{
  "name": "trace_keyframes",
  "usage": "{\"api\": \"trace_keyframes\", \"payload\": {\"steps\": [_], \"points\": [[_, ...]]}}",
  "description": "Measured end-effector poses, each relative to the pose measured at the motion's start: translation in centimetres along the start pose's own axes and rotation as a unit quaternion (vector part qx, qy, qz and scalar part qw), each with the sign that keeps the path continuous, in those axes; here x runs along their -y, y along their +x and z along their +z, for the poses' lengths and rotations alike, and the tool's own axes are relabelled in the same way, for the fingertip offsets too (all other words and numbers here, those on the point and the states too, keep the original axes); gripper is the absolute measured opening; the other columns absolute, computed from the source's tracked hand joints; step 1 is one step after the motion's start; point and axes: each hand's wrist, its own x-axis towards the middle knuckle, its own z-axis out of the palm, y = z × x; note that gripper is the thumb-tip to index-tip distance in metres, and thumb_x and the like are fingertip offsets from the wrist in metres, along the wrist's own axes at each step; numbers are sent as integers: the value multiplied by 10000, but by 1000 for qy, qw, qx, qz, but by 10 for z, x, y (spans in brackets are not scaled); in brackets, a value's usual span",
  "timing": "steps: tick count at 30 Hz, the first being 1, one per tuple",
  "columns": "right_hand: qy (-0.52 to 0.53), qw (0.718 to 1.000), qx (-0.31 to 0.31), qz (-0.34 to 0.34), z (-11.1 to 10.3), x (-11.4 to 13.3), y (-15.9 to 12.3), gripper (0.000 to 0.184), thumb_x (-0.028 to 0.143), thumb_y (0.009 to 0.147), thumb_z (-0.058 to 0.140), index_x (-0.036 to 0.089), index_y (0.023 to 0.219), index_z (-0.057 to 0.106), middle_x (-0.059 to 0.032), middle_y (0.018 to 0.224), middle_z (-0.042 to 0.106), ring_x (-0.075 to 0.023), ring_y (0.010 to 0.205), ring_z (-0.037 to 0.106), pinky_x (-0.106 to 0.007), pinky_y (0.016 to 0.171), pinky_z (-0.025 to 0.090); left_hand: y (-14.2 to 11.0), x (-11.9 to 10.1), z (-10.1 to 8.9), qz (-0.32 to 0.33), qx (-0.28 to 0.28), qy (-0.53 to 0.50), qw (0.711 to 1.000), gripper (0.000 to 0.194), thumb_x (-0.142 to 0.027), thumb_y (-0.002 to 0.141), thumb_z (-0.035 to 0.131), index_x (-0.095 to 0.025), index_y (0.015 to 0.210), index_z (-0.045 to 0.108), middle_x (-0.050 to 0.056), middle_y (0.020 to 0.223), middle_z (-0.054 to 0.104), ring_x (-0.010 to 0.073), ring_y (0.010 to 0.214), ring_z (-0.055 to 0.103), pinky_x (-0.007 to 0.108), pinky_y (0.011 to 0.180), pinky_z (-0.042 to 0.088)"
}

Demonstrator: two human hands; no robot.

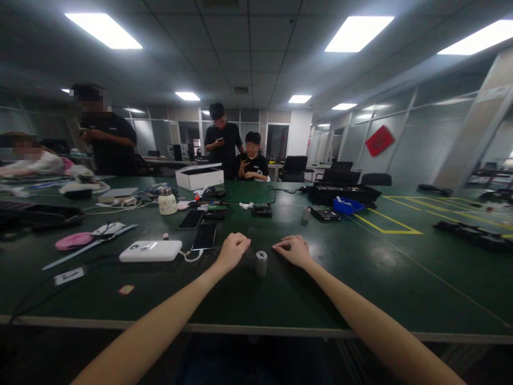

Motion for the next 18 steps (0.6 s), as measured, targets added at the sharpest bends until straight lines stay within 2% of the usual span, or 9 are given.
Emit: {"api": "trace_keyframes", "payload": {"steps": [2,5,8,10,14,18], "points": [[-8,1000,3,9,0,-2,0,198,458,757,618,347,863,744,-54,1070,661,-316,1129,452,-487,891,333,0,-1,-1,-10,-3,3,1000,371,-283,771,405,-195,411,424,31,674,608,194,807,534,306,749,372],[4,1000,-11,5,-2,2,0,201,451,763,616,332,861,745,-51,1066,662,-313,1111,468,-483,888,346,0,-4,-3,-22,-2,6,1000,362,-262,769,374,-201,420,448,31,614,580,203,823,525,322,773,371],[74,994,-54,-59,-9,13,-1,220,406,808,578,285,897,739,-57,1036,670,-267,1060,515,-446,915,360,0,-5,-4,-29,-1,6,1000,341,-239,759,372,-206,435,473,26,562,556,203,829,524,330,803,372],[142,980,-73,-121,-15,24,-6,227,389,830,563,261,914,731,-56,1028,669,-233,1031,536,-407,932,370,0,-5,-4,-25,2,6,1000,335,-233,756,384,-205,437,480,31,591,575,207,858,527,331,818,374],[210,956,-51,-197,-23,46,-19,168,364,818,603,268,877,728,-44,1032,652,-221,1045,512,-394,945,371,1,-1,-2,3,6,14,1000,390,-297,812,390,-198,446,485,44,765,636,215,893,538,342,832,374],[203,950,-6,-235,-22,56,-26,114,316,802,635,280,858,728,-44,1035,636,-225,1057,488,-416,959,355,1,0,-1,39,5,22,999,427,-390,871,368,-202,526,537,29,727,638,199,823,558,330,816,382]]}}
